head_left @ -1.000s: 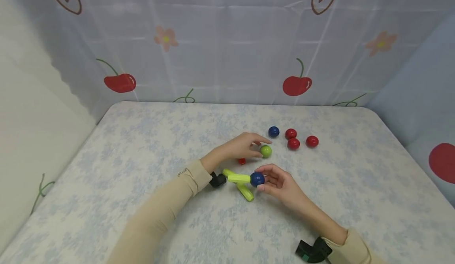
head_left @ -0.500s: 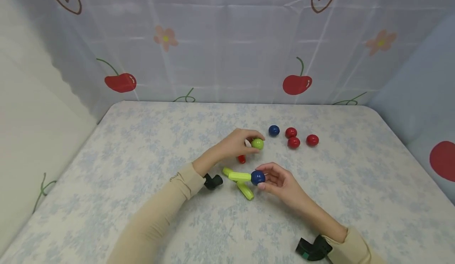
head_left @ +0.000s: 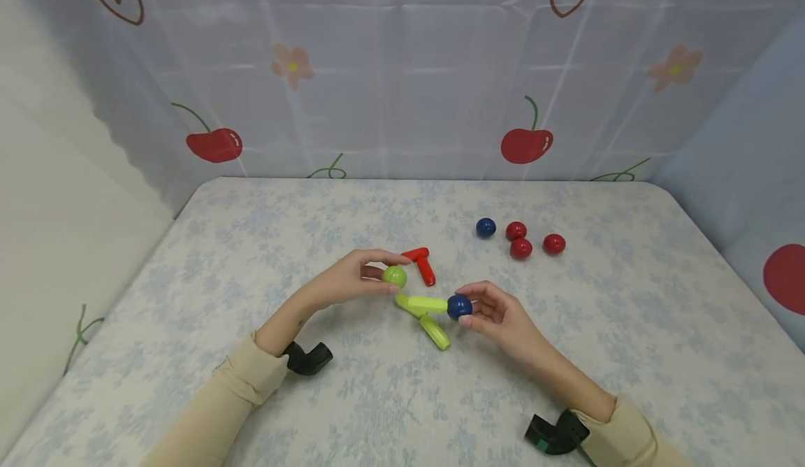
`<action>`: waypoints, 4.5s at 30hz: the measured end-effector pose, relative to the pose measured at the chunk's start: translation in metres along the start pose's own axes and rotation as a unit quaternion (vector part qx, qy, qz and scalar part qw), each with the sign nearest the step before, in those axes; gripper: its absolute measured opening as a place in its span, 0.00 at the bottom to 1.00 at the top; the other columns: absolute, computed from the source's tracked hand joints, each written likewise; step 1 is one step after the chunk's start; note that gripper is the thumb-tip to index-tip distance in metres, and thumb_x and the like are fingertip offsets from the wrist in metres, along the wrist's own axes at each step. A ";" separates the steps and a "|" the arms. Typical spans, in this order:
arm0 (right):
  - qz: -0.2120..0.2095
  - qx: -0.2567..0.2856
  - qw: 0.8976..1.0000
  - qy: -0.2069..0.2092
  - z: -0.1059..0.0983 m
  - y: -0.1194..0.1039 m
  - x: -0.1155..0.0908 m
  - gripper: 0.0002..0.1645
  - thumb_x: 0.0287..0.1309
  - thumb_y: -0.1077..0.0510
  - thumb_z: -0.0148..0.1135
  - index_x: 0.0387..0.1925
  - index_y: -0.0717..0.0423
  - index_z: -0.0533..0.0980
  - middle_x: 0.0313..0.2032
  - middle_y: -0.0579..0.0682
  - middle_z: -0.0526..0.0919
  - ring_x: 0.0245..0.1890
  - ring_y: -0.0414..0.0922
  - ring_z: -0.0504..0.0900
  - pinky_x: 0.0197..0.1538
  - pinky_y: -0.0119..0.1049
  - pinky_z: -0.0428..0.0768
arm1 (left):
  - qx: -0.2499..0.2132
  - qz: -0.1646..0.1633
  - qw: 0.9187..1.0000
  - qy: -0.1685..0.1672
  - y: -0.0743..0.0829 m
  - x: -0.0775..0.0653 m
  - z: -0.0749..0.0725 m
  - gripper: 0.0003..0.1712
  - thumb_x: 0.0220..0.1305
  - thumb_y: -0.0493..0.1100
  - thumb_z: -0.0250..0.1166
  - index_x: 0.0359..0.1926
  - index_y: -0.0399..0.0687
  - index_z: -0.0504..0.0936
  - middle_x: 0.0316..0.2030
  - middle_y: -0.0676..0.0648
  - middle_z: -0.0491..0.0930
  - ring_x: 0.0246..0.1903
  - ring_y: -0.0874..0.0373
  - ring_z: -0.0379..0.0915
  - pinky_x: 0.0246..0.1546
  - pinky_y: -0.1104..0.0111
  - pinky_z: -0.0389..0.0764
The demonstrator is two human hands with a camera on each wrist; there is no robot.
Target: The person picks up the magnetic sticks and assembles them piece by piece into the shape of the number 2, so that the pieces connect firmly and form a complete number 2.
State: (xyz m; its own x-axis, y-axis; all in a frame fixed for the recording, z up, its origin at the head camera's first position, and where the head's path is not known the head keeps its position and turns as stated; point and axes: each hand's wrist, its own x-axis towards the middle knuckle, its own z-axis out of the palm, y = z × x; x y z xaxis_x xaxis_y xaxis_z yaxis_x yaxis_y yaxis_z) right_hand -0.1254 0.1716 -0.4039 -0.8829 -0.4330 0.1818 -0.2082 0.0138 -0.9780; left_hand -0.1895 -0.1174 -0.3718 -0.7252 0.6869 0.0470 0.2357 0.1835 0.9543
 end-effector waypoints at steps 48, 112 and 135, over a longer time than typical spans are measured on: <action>0.040 -0.319 0.945 -0.058 0.024 -0.015 0.025 0.14 0.54 0.51 0.68 0.34 0.57 0.78 0.24 0.43 0.73 0.23 0.39 0.69 0.26 0.32 0.71 | 0.090 -0.024 0.985 0.147 -0.011 0.014 0.019 0.13 0.56 0.43 0.70 0.42 0.45 0.85 0.39 0.50 0.81 0.39 0.57 0.73 0.39 0.64 0.75; 0.222 0.111 0.967 -0.050 -0.002 -0.008 0.016 0.23 0.67 0.61 0.51 0.55 0.74 0.60 0.44 0.63 0.79 0.46 0.52 0.80 0.49 0.42 0.75 | 0.106 -0.046 0.989 0.097 -0.007 0.035 0.035 0.10 0.57 0.46 0.69 0.39 0.48 0.86 0.36 0.54 0.80 0.33 0.58 0.72 0.33 0.68 0.74; 0.257 -0.070 0.964 -0.004 -0.022 -0.012 0.038 0.32 0.66 0.57 0.54 0.64 0.71 0.58 0.41 0.57 0.79 0.35 0.45 0.77 0.39 0.38 0.80 | 0.165 -0.042 0.980 0.098 -0.014 0.061 0.032 0.09 0.60 0.45 0.66 0.40 0.47 0.85 0.33 0.55 0.80 0.31 0.60 0.71 0.33 0.69 0.74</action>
State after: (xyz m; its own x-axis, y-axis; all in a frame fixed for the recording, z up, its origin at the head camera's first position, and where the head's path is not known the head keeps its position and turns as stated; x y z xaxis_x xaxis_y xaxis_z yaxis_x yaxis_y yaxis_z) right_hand -0.1653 0.1750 -0.3829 -0.8812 -0.3443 -0.3239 0.1996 0.3502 -0.9152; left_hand -0.2168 -0.0557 -0.3918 -0.8543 0.5164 0.0593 0.3429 0.4742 0.8109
